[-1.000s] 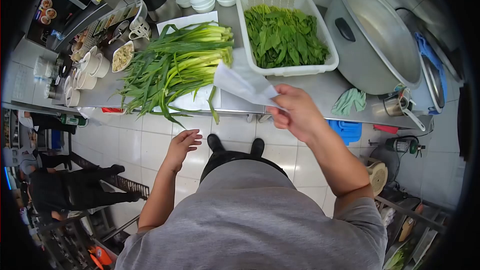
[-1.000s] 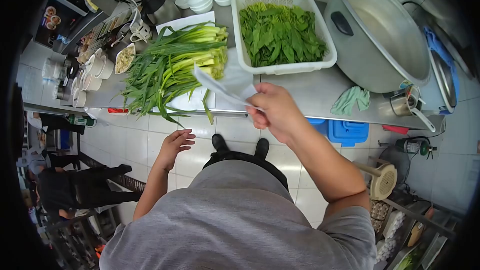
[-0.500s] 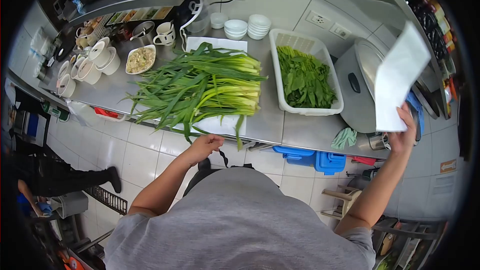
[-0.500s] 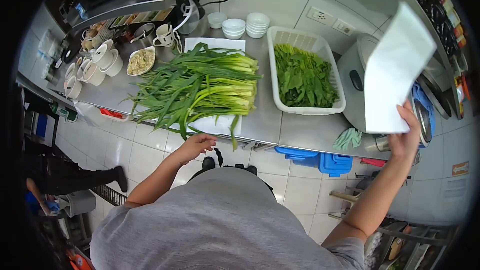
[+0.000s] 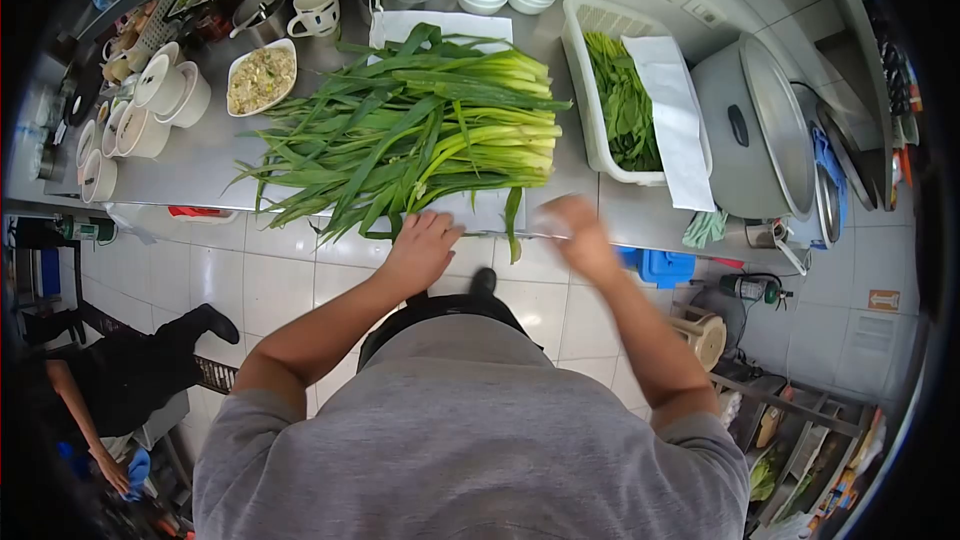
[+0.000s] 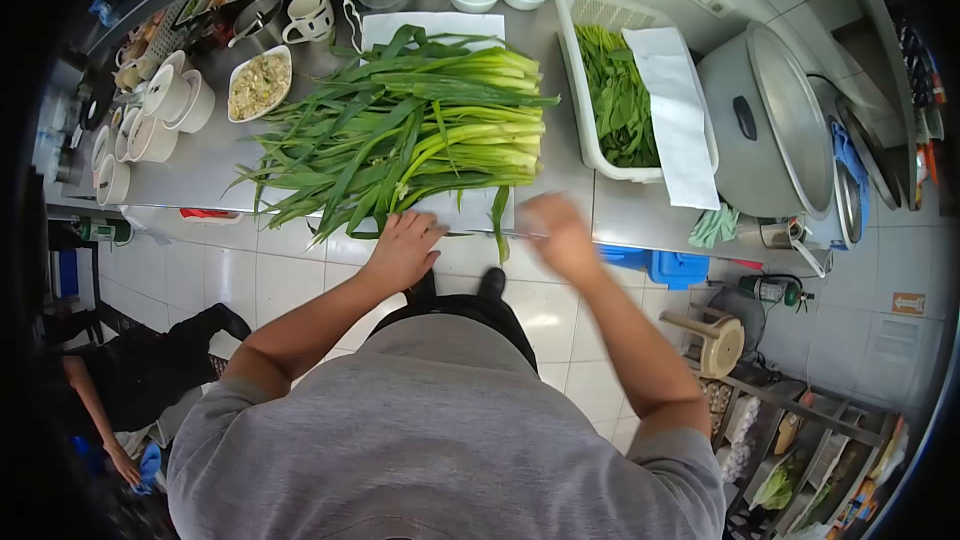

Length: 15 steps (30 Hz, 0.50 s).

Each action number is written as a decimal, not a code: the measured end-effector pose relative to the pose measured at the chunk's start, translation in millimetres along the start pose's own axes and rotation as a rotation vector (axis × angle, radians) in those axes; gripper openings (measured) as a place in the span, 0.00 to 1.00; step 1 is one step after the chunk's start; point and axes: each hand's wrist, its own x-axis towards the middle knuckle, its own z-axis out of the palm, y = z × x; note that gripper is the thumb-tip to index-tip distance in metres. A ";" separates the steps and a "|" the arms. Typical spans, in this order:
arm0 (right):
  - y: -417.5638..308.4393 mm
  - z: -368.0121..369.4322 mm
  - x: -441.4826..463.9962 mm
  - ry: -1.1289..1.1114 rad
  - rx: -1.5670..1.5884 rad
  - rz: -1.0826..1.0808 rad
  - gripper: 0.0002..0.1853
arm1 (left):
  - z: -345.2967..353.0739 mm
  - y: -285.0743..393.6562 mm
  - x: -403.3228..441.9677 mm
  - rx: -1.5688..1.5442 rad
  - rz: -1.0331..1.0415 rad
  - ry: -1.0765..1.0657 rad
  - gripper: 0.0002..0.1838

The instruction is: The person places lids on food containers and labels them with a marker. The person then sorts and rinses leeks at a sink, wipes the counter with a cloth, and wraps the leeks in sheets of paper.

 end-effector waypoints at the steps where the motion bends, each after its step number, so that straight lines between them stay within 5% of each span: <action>1: -18.7 29.3 3.5 -0.184 -0.012 -0.060 0.22 | 9.0 -6.5 6.3 0.158 0.042 0.057 0.19; 9: -1.1 76.8 29.3 -0.196 -0.152 -0.115 0.28 | -11.2 -41.5 -1.8 0.236 0.067 0.071 0.14; 15: 7.6 78.1 26.9 0.029 -0.181 -0.238 0.11 | -26.4 -28.8 4.6 0.321 -0.035 0.097 0.11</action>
